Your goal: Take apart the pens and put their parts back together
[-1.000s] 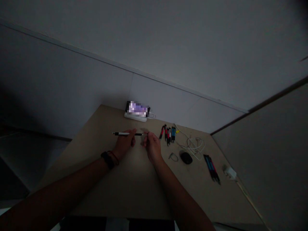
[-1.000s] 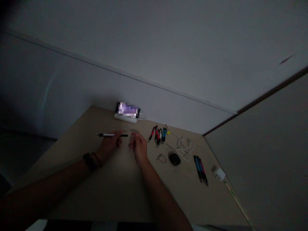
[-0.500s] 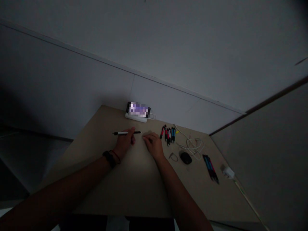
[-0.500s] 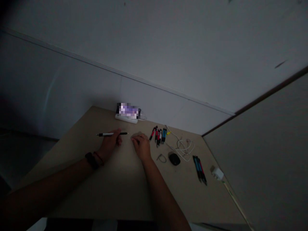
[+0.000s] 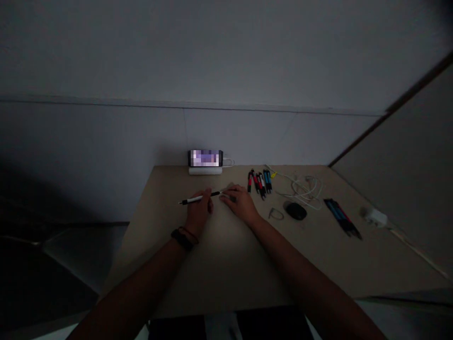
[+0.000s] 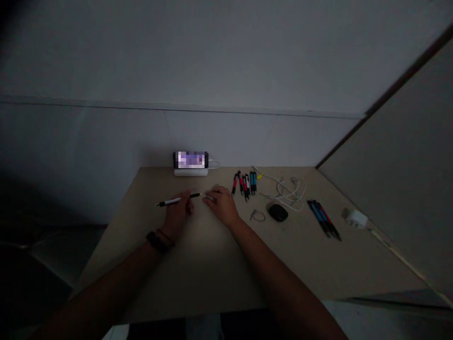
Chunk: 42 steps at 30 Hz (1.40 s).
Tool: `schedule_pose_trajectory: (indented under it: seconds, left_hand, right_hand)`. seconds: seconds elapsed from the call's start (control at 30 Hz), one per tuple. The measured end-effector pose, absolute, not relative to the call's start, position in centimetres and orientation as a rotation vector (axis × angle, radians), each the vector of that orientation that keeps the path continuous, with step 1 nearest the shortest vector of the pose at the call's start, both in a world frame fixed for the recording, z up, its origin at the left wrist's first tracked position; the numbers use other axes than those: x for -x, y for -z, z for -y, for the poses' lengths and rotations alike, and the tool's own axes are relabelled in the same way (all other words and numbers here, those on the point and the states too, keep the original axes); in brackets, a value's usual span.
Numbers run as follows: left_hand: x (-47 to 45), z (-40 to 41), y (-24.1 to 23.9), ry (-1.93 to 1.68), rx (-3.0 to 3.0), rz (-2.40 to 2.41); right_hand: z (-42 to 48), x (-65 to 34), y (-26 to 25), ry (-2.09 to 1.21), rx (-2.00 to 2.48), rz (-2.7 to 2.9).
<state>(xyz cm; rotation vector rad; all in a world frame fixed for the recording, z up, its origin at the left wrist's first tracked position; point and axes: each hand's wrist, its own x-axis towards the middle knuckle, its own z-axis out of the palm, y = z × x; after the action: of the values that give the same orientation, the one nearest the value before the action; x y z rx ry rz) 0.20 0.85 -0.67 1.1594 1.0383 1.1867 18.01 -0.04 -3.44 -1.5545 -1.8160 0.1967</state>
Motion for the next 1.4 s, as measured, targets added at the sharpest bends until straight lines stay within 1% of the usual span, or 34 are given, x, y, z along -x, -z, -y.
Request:
schedule_pose_trajectory:
  seconds: [0.17,0.3,0.43,0.57,0.7,0.87,0.97,1.1,1.27,1.4]
  left_hand:
    - [-0.2,-1.0,0.7,-1.234,-1.119,-1.036]
    - [0.0,-0.9,0.9,-1.195,-1.205,-1.044]
    - [0.2,-0.8,1.1,-1.157,-1.356,-1.063]
    - [0.3,-0.5,0.8,-1.126,-1.397,-1.046]
    - [0.3,-0.2,0.3,-1.090,-1.425,-1.011]
    - [0.3,0.3,-0.2,-0.999,-1.570,-0.943]
    - [0.1,0.5,-0.4,-0.995,-1.650,-0.949]
    - [-0.1,0.8,-0.5,-0.992,-1.601,-0.954]
    - [-0.1,0.6,0.0,-1.108,-1.545,-1.016]
    - [-0.2,0.5,0.2,-1.136,-1.572,-1.052]
  right_hand:
    - [-0.1,-17.7,3.2,-0.230,1.536,1.723]
    - [0.3,-16.9,2.4,-0.345,1.445,1.504]
    - [1.0,-15.9,1.3,-0.583,1.351,1.263]
    - [1.7,-15.0,0.6,-0.889,1.203,1.167]
    - [2.1,-14.2,0.2,-1.166,1.148,1.077]
    - [2.0,-14.0,0.3,-1.339,1.061,0.935]
    - [1.9,-14.1,0.3,-1.383,1.008,0.844]
    - [1.8,-14.2,0.1,-1.365,0.992,0.733]
    - [1.3,-14.9,0.3,-1.255,0.957,0.651]
    - [0.7,-15.6,0.6,-1.073,0.984,0.563]
